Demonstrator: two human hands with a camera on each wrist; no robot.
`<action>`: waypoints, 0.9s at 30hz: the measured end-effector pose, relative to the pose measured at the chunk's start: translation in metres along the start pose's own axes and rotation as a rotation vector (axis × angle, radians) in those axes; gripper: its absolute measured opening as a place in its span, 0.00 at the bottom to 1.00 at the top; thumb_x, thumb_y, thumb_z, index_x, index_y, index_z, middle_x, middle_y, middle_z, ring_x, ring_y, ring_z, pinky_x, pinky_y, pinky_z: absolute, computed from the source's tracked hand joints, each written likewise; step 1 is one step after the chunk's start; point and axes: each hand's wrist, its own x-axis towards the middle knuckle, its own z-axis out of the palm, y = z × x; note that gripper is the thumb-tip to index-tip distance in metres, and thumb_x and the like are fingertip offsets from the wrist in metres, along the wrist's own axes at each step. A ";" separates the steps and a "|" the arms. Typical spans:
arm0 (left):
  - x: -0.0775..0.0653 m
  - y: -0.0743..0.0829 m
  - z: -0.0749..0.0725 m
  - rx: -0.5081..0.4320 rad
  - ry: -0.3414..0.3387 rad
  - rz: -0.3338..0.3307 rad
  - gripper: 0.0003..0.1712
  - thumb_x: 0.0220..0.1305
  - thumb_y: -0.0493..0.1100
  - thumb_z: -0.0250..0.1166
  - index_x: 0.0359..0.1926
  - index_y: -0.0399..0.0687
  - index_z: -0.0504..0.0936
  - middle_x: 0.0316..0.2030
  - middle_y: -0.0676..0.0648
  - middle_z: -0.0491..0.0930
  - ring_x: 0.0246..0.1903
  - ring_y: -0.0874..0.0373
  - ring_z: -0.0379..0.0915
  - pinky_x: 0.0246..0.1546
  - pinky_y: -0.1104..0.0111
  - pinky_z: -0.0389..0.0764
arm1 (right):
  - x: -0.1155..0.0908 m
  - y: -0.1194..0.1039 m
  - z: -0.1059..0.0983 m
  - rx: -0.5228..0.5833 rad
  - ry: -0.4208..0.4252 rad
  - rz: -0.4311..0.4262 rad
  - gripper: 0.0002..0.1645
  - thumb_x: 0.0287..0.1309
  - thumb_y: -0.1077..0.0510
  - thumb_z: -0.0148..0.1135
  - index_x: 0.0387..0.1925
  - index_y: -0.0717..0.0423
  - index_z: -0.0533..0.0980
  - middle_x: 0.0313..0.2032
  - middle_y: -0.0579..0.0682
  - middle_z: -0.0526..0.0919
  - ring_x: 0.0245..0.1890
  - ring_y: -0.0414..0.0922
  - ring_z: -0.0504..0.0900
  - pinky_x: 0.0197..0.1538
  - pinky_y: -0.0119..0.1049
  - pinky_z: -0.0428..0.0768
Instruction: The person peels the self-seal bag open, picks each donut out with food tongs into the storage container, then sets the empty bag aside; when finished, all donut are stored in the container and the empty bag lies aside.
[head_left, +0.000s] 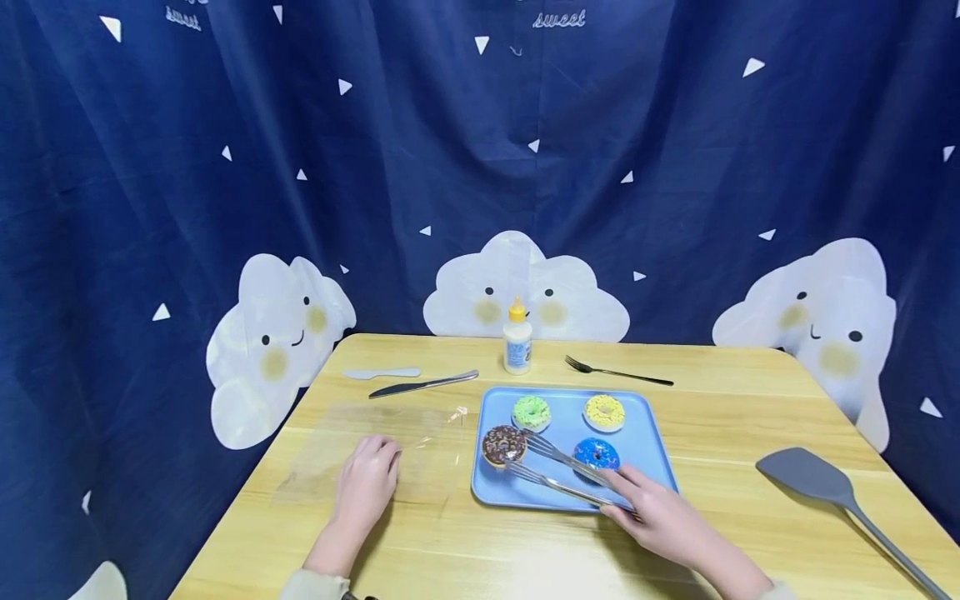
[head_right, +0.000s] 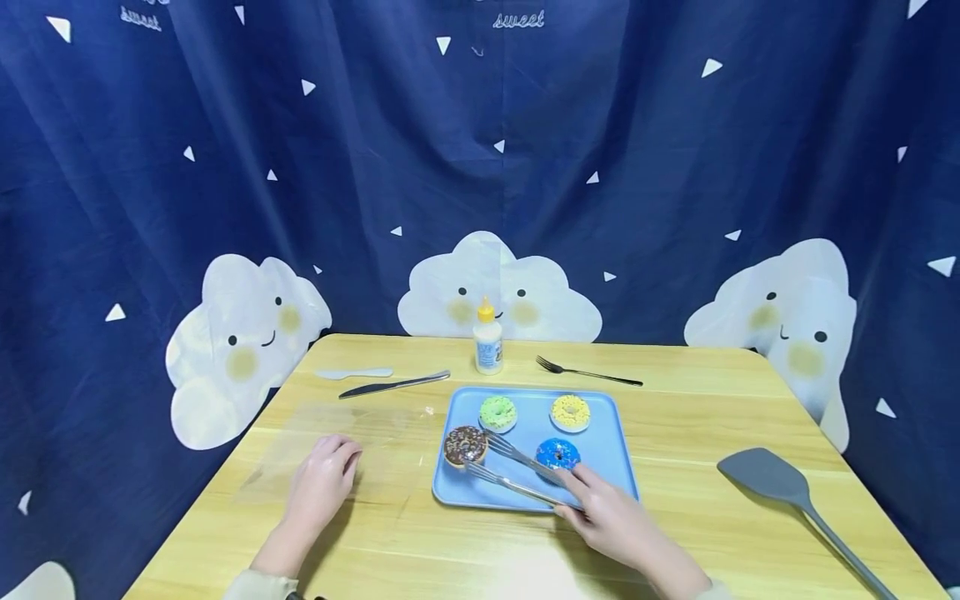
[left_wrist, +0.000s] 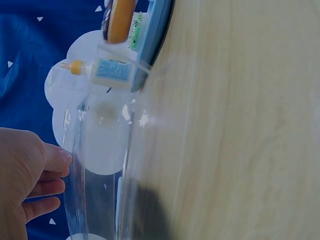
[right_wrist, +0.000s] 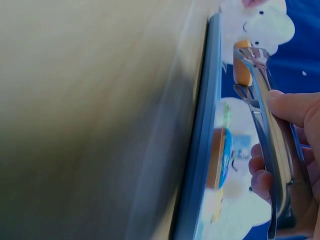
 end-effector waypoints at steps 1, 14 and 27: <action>0.000 0.000 0.001 0.000 -0.006 -0.004 0.05 0.46 0.30 0.70 0.27 0.40 0.83 0.30 0.48 0.78 0.33 0.51 0.75 0.29 0.63 0.81 | -0.004 0.001 -0.002 0.009 -0.005 0.006 0.26 0.49 0.58 0.69 0.50 0.62 0.75 0.33 0.42 0.71 0.22 0.26 0.60 0.23 0.21 0.68; -0.003 0.000 0.016 0.005 -0.149 -0.022 0.05 0.48 0.32 0.70 0.26 0.44 0.83 0.31 0.48 0.80 0.35 0.52 0.75 0.34 0.65 0.81 | -0.013 0.004 -0.002 -0.003 -0.058 0.038 0.25 0.52 0.56 0.68 0.51 0.62 0.75 0.33 0.42 0.71 0.24 0.28 0.63 0.22 0.21 0.68; -0.007 -0.004 0.024 -0.023 -0.297 -0.040 0.06 0.46 0.33 0.72 0.26 0.45 0.83 0.33 0.47 0.81 0.36 0.52 0.76 0.38 0.62 0.81 | -0.015 0.007 -0.005 0.057 -0.109 0.103 0.25 0.55 0.54 0.65 0.53 0.60 0.74 0.36 0.46 0.72 0.25 0.30 0.66 0.21 0.24 0.69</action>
